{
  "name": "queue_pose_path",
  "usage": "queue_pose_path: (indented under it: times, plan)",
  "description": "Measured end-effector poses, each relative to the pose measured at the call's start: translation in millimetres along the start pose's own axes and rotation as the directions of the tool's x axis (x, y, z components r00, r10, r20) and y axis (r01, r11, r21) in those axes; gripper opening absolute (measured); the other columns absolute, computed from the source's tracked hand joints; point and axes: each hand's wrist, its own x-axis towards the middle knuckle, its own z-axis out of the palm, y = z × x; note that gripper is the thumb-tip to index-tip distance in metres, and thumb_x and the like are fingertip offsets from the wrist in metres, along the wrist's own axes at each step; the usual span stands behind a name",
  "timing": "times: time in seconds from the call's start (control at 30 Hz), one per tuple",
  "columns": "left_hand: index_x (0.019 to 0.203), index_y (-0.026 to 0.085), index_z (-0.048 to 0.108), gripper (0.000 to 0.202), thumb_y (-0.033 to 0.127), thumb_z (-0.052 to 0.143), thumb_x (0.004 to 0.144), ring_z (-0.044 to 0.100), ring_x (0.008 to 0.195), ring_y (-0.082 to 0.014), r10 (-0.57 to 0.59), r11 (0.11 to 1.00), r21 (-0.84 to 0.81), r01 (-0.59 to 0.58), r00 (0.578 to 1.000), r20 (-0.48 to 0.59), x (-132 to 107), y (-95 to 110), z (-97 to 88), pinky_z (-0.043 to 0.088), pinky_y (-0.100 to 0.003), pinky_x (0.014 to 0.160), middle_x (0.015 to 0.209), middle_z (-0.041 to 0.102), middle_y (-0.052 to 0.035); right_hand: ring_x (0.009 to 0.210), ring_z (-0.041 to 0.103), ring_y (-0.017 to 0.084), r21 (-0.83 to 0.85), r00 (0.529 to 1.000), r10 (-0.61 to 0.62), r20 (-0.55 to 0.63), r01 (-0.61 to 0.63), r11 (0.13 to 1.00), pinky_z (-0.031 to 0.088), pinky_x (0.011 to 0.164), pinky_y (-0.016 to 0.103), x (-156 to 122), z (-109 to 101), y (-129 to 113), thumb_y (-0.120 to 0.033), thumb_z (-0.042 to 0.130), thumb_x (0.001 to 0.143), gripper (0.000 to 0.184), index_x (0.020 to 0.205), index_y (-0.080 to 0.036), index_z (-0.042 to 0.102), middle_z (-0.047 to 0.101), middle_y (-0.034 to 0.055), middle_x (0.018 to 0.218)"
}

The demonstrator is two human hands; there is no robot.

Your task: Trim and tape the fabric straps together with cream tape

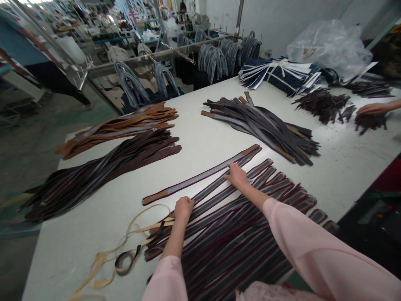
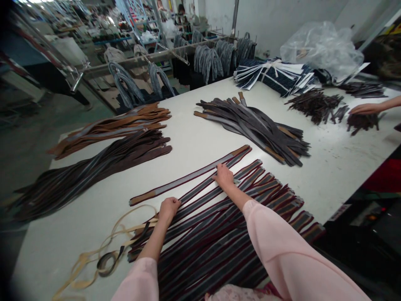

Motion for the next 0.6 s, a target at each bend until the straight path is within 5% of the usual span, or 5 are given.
queue_pose_path:
  times: [0.17,0.3,0.6]
  plan:
    - [0.070,0.019,0.065,0.018,0.032,0.052,0.068,0.058,0.072,-0.0201,-0.028,1.000,-0.004,0.028,1.000,-0.010,0,-1,2.9,0.037,-0.028,0.060,0.072,0.066,-0.0087,0.089,0.056,0.018,0.097,0.924,-0.338,0.178,0.326,0.940,0.038,0.073,0.026,-38,21,-67,-0.035,0.046,0.080,0.022,0.091,-0.020,0.057,0.062,0.0062,0.090]
    - [0.069,0.021,0.066,0.018,0.035,0.055,0.066,0.058,0.070,-0.0171,0.023,0.998,-0.064,-0.020,0.998,0.051,-1,-19,-2.9,0.038,-0.025,0.059,0.069,0.066,-0.0047,0.085,0.058,0.019,0.111,0.912,-0.299,0.281,0.279,0.954,0.038,0.069,0.025,-57,47,-104,-0.039,0.049,0.075,0.025,0.082,-0.019,0.063,0.065,0.0080,0.085]
    - [0.067,0.018,0.064,0.012,0.027,0.058,0.063,0.049,0.045,-0.0093,0.050,0.982,-0.188,-0.019,0.985,0.166,-22,-136,-50.0,0.035,-0.020,0.048,0.048,0.053,0.0037,0.077,0.060,0.019,0.076,0.916,-0.212,0.340,0.198,0.977,0.039,0.061,0.024,-56,44,-111,-0.051,0.058,0.064,0.035,0.078,-0.020,0.065,0.066,0.0076,0.081]
